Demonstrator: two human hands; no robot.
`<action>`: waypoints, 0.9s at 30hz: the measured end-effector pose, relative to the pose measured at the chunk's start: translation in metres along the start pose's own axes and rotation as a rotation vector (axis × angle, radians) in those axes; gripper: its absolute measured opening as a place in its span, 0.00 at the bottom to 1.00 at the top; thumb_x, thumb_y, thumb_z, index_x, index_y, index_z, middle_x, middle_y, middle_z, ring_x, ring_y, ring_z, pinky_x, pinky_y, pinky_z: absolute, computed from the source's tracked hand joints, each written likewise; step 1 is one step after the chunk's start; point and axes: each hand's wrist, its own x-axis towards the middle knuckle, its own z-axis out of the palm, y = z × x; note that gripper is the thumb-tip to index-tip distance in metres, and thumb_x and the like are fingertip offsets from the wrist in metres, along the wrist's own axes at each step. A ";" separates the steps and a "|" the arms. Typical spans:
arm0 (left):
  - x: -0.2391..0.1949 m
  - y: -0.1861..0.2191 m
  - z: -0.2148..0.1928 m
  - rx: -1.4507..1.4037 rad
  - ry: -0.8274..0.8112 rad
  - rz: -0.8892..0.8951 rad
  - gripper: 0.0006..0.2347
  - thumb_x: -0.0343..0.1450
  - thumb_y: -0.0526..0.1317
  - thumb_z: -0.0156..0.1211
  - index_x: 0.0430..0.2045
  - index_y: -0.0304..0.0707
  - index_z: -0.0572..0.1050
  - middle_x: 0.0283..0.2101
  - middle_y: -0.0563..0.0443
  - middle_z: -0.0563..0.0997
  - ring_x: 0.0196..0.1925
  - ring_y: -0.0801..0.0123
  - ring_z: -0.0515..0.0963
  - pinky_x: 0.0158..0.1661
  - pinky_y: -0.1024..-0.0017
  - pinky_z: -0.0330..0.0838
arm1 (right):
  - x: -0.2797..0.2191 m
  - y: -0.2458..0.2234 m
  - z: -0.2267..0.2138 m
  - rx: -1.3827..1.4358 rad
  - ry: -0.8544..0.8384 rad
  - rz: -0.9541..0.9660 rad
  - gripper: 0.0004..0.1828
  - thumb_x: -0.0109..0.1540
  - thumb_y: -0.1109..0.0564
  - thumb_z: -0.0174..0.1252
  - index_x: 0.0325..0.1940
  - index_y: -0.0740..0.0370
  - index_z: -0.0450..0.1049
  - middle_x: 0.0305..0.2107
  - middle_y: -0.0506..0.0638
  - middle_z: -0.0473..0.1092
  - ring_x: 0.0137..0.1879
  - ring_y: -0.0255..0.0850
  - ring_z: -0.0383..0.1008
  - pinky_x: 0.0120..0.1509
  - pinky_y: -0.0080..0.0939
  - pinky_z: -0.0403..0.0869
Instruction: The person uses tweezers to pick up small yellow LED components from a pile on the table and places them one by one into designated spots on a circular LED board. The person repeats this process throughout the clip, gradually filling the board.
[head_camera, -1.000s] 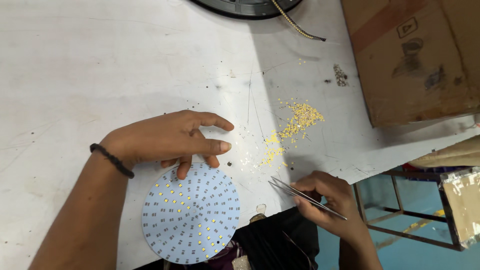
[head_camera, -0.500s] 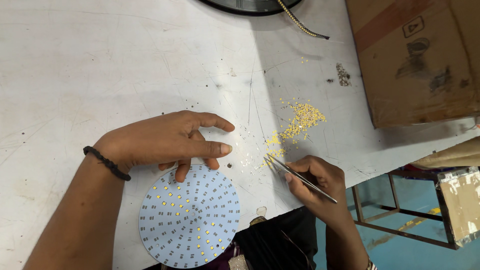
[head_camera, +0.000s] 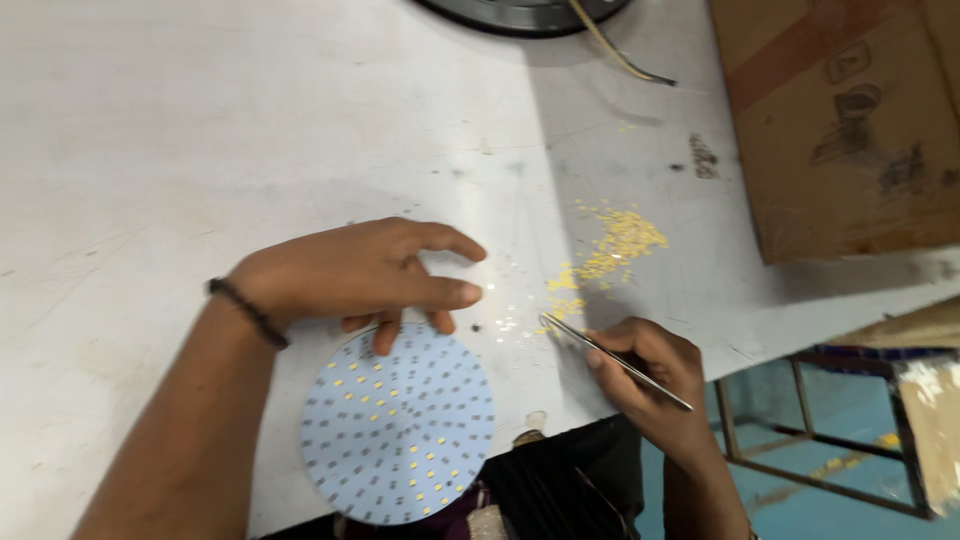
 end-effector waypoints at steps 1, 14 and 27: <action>0.001 -0.002 0.000 -0.009 -0.014 0.028 0.35 0.60 0.58 0.61 0.62 0.43 0.67 0.30 0.43 0.89 0.11 0.72 0.78 0.10 0.77 0.62 | -0.001 -0.003 0.002 -0.006 0.016 -0.049 0.05 0.57 0.63 0.65 0.35 0.67 0.77 0.23 0.47 0.71 0.27 0.29 0.65 0.30 0.30 0.63; -0.002 -0.017 0.001 -0.070 -0.012 0.162 0.38 0.58 0.61 0.62 0.59 0.35 0.68 0.30 0.38 0.89 0.11 0.71 0.80 0.10 0.80 0.61 | 0.007 -0.093 0.096 -0.077 -0.285 -0.619 0.09 0.52 0.58 0.68 0.34 0.61 0.77 0.25 0.49 0.74 0.30 0.45 0.71 0.35 0.44 0.65; 0.005 -0.020 0.001 -0.053 -0.025 0.163 0.40 0.56 0.63 0.62 0.60 0.35 0.66 0.33 0.36 0.90 0.11 0.70 0.82 0.10 0.79 0.64 | 0.016 -0.106 0.109 -0.161 -0.277 -0.600 0.10 0.55 0.56 0.68 0.37 0.60 0.77 0.28 0.46 0.74 0.33 0.42 0.70 0.38 0.44 0.60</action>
